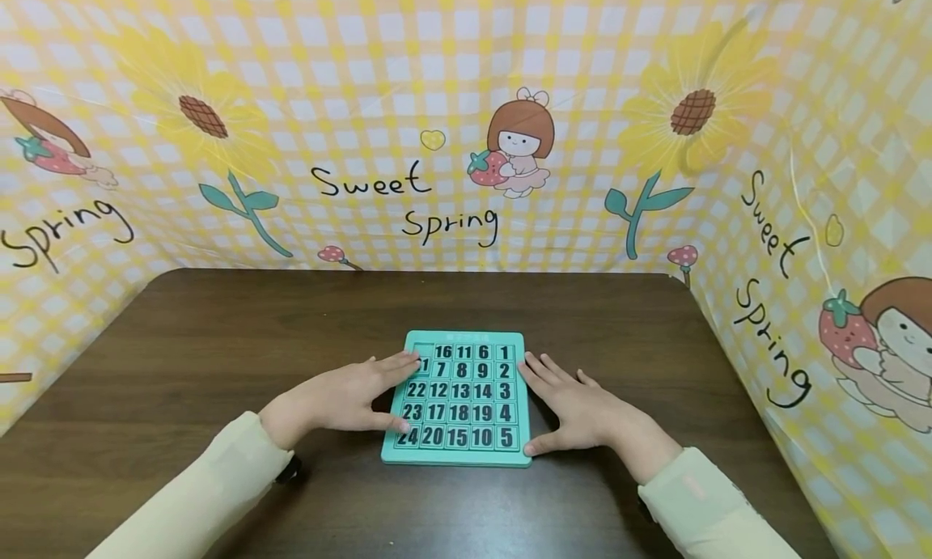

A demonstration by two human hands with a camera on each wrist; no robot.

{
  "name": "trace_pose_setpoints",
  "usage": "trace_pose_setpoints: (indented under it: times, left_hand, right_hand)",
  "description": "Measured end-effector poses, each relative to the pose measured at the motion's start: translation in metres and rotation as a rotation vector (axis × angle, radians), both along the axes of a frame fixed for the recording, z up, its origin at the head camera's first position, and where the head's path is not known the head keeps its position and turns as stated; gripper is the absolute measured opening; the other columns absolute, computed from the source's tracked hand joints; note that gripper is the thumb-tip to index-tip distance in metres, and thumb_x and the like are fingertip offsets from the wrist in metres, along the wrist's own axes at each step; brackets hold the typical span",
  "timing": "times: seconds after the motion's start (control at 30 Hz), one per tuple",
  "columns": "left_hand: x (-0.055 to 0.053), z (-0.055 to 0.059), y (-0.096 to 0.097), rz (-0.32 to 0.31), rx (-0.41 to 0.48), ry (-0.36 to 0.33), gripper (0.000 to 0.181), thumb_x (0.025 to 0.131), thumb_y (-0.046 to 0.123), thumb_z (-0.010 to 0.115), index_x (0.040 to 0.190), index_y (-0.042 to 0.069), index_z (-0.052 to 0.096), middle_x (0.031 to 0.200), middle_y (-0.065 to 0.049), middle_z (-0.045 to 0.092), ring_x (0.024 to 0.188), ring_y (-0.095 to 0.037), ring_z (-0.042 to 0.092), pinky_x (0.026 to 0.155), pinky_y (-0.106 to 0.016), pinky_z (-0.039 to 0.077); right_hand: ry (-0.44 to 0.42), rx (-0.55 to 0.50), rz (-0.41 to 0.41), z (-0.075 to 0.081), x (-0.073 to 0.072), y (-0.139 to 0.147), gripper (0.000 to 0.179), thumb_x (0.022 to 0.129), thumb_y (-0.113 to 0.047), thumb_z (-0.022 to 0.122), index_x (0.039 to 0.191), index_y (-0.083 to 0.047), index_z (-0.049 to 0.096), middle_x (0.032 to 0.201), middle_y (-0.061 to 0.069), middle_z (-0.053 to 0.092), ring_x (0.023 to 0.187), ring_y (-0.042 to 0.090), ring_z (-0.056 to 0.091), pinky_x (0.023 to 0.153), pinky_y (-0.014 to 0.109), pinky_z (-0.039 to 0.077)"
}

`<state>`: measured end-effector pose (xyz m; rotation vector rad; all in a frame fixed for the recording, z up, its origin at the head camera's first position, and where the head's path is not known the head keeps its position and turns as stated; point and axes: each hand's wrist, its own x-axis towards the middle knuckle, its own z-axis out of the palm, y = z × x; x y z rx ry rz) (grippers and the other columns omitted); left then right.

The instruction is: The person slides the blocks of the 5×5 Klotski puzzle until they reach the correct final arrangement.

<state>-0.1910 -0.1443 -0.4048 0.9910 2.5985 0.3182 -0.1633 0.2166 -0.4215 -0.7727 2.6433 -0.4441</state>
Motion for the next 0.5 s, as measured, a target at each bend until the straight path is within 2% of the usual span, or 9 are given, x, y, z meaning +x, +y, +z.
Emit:
trace_pose_setpoints:
  times: [0.3,0.5]
  left_hand:
    - [0.0106,0.0005,-0.0017,-0.013,0.023,-0.018,0.096,0.085,0.065,0.065,0.158,0.014,0.028,0.166,-0.006,0.023,0.155,-0.025,0.017,0.120,-0.060,0.021]
    - [0.0067,0.0022,0.0015,-0.029,0.020,0.011,0.091,0.088,0.065,0.061,0.157,0.013,0.031,0.165,-0.005,0.027,0.155,-0.025,0.020,0.121,-0.059,0.021]
  right_hand:
    - [0.005,-0.003,0.004,-0.0013,-0.0004,0.0005,0.115,0.077,-0.071,0.068,0.162,-0.019,0.011,0.169,0.004,0.006,0.156,0.032,0.007,0.113,0.074,0.017]
    - [0.009,-0.002,0.003,-0.0018,-0.0003,0.0005,0.114,0.078,-0.071,0.068,0.162,-0.018,0.011,0.169,0.004,0.006,0.156,0.032,0.008,0.112,0.074,0.017]
